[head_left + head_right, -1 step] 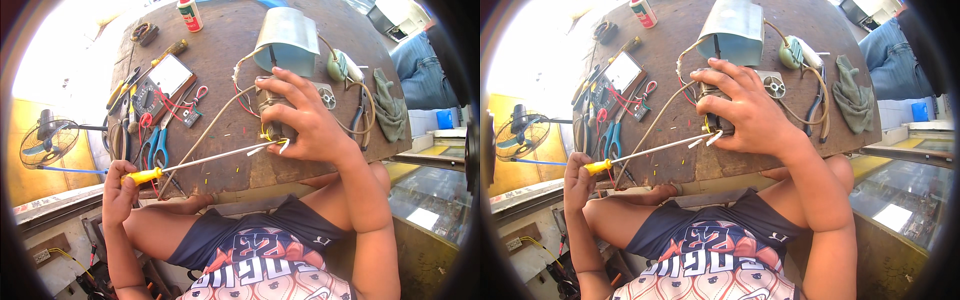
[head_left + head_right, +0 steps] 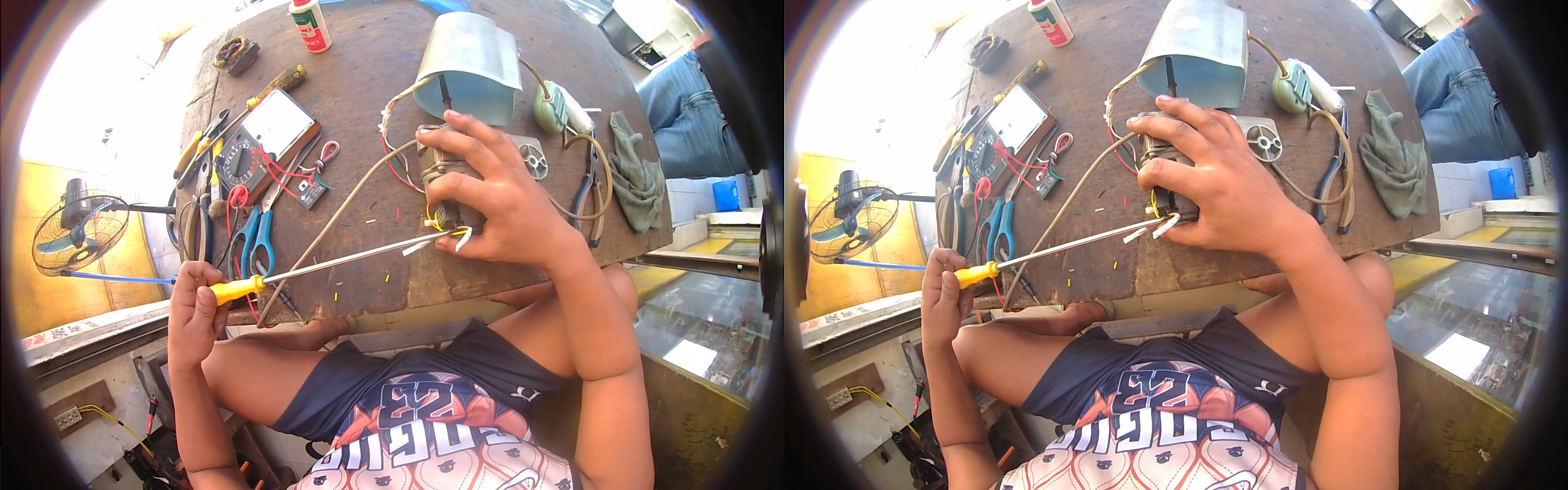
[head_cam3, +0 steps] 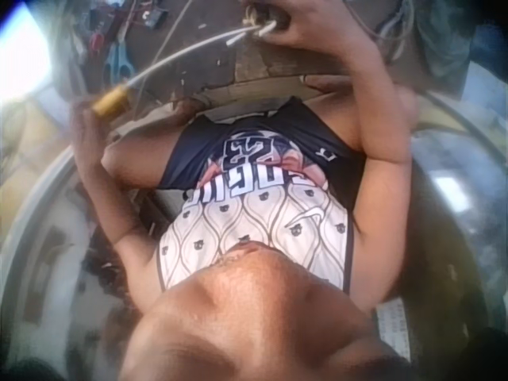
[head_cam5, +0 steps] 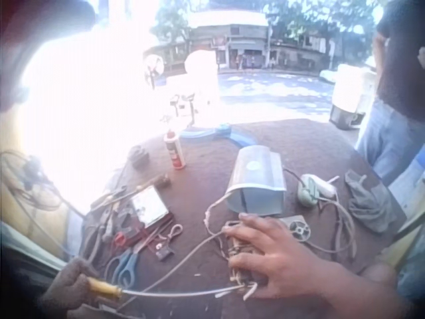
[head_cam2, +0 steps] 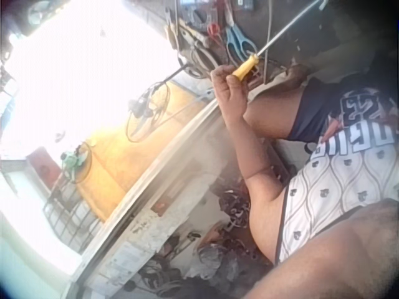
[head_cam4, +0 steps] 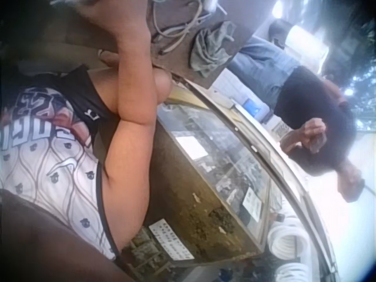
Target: The person applies glue to wires inside a small green plastic housing, then closes and secures it with a screwdriver. They proceed to connect and tighten wires on a motor and a capacitor using the screwdriver.
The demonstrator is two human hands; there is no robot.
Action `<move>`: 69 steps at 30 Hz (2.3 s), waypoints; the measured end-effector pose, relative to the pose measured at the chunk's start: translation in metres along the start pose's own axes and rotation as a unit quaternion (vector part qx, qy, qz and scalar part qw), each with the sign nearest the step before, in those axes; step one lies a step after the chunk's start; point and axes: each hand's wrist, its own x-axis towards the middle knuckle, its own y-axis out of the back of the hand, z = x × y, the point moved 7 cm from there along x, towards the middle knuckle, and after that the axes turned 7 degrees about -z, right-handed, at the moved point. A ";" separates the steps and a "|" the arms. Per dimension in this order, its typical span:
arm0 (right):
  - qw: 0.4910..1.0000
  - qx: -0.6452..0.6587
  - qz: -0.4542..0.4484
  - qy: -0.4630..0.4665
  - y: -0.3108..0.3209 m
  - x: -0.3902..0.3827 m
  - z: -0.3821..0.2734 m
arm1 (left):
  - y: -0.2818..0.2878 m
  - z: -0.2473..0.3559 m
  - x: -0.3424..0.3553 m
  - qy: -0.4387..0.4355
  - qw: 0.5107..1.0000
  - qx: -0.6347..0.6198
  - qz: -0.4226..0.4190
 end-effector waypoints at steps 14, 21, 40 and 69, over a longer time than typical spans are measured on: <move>1.000 0.006 -0.007 -0.009 0.001 0.002 0.006 | 0.007 0.011 0.010 -0.115 0.990 0.078 0.021; 1.000 0.010 -0.009 -0.006 0.001 0.002 0.007 | -0.003 0.022 0.013 -0.165 0.979 0.106 -0.059; 1.000 -0.012 0.006 0.005 0.001 0.001 0.006 | -0.008 0.038 0.011 -0.172 0.938 0.300 -0.001; 0.999 0.021 0.049 -0.004 -0.004 -0.004 0.010 | -0.009 0.048 0.040 -0.116 0.945 0.301 -0.041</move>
